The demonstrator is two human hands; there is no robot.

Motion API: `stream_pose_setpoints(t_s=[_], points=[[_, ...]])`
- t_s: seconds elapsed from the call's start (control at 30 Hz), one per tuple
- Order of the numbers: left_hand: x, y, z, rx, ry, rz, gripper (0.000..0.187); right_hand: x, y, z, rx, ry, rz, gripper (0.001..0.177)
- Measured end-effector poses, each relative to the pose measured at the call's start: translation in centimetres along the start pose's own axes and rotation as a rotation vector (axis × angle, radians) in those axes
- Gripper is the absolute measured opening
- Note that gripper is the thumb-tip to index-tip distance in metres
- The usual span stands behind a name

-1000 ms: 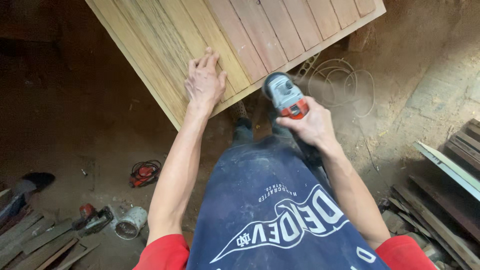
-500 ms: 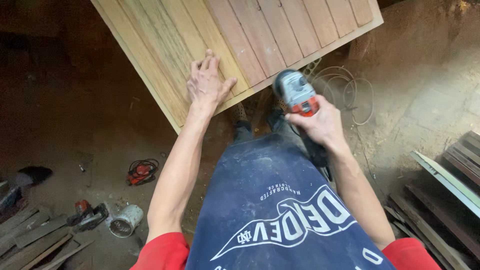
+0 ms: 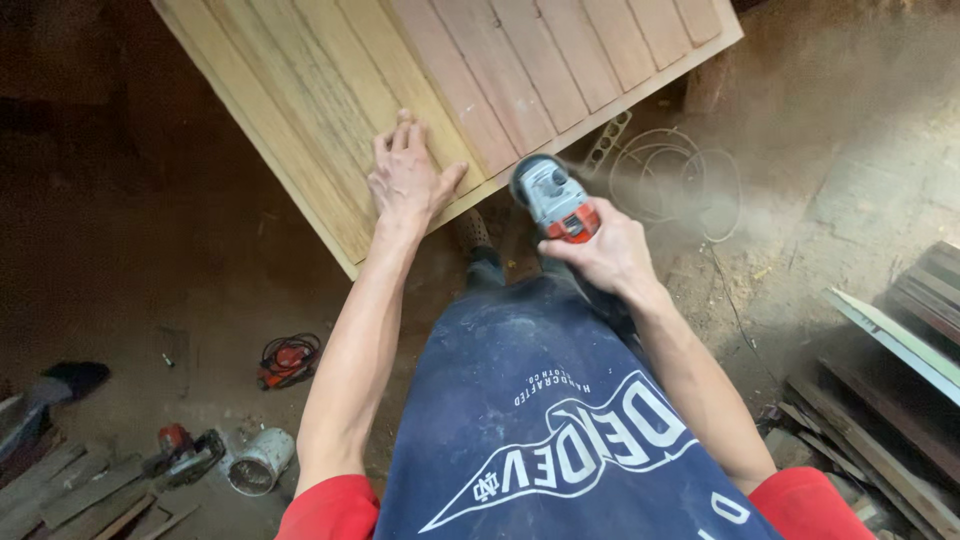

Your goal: The person uses an angle grinder with a sanding disc to smooth the surface of a wooden board. They move the tool across the board in long strokes, occasionally pausing to reposition their hands or the board.

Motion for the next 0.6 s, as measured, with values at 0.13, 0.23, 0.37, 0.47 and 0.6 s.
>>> stream_pose_setpoints(t_s=[0.13, 0.23, 0.37, 0.47, 0.6], points=[[0.1, 0.7, -0.2, -0.037, -0.008, -0.045, 0.085, -3.6, 2.4, -1.4, 0.009, 0.086, -0.051, 0.079], [0.1, 1.0, -0.2, -0.066, 0.0, -0.034, 0.082, -6.5, 3.5, -2.3, 0.04, 0.127, -0.071, 0.074], [-0.2, 1.3, -0.1, -0.1, -0.007, -0.021, 0.082, -10.0, 4.5, -3.2, 0.014, 0.157, -0.101, 0.065], [-0.5, 1.5, -0.3, -0.122, -0.016, -0.016, 0.084, -12.1, 5.1, -3.7, 0.056, 0.161, -0.166, 0.061], [-0.8, 1.9, -0.1, -0.18, -0.047, -0.016, 0.082, -14.4, 6.0, -4.6, 0.077, 0.177, -0.218, 0.057]])
Point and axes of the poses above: each hand's wrist, its own z-axis away from the middle knuckle, its own x-axis out of the palm, y = z × x, the point moved 2 cm from there along -z, towards the middle knuckle, and after that the axes turned 5 degrees about -y, right-handed, at the moved point
